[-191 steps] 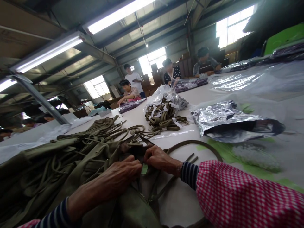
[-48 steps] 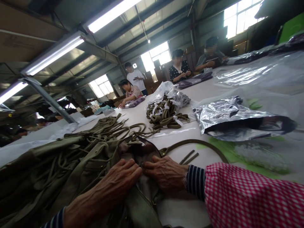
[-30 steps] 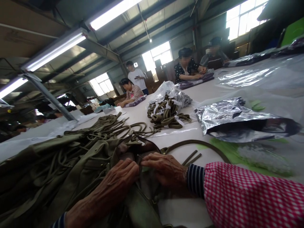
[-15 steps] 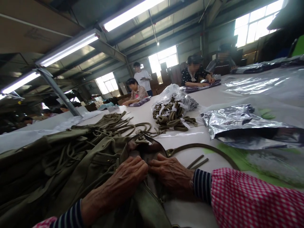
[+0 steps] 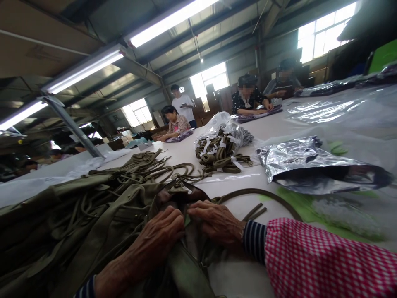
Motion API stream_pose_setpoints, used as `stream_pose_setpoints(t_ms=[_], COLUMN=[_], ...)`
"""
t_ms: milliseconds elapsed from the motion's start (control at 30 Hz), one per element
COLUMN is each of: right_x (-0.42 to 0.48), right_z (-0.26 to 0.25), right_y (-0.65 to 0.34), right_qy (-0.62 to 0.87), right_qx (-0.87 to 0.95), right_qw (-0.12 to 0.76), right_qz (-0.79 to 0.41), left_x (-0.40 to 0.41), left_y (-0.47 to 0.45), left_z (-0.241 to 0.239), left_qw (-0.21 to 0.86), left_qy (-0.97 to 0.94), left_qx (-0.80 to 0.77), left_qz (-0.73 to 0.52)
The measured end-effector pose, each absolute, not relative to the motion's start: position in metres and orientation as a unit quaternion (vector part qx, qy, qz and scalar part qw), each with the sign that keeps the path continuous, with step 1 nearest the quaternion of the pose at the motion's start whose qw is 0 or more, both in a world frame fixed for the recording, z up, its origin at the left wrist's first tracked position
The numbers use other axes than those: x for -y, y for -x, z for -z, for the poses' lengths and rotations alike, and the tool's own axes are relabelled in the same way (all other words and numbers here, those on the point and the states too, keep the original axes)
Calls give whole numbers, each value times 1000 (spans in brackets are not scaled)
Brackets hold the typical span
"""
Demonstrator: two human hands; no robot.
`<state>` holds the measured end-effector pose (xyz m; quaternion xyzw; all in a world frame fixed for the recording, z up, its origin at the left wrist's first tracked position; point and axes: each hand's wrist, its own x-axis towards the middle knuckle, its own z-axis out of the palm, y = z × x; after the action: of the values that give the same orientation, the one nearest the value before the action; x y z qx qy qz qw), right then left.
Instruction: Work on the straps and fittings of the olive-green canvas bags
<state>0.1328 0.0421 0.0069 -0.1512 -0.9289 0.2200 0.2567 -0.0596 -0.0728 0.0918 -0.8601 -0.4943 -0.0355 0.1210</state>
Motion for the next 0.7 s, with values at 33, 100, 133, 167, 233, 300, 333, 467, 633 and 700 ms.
stream_pose_setpoints(t_ms=[33,100,133,167,233,300,333,467,633,700], right_x=[-42,-40,-38,-37,-34,-33,-32,-33,-37,-39], right_z=[-8,-9,-9,-9,-10,-10,-10,-9,-9,-7], right_y=[-134,-137,-137,-136,-133,-126,-122,-112,-126,-130], right_qy=[155,157,154,147,127,104,97,97,102,99], right_qx=[927,930,934,939,951,961,963,963,957,960], right_qw=[255,252,249,243,228,213,209,214,234,227], right_qz=[-225,-216,-205,-192,-164,-143,-137,-133,-140,-131], left_x=[72,71,70,69,66,64,63,62,63,60], left_y=[59,59,61,63,66,70,72,74,69,69], left_z=[-92,-90,-88,-86,-81,-76,-74,-73,-81,-82], left_qw=[123,118,112,104,90,80,78,67,61,69], left_qy=[861,863,863,862,862,865,866,869,866,861], left_qx=[491,490,491,494,497,495,493,489,497,504], left_qz=[40,43,42,40,38,36,35,30,1,-15])
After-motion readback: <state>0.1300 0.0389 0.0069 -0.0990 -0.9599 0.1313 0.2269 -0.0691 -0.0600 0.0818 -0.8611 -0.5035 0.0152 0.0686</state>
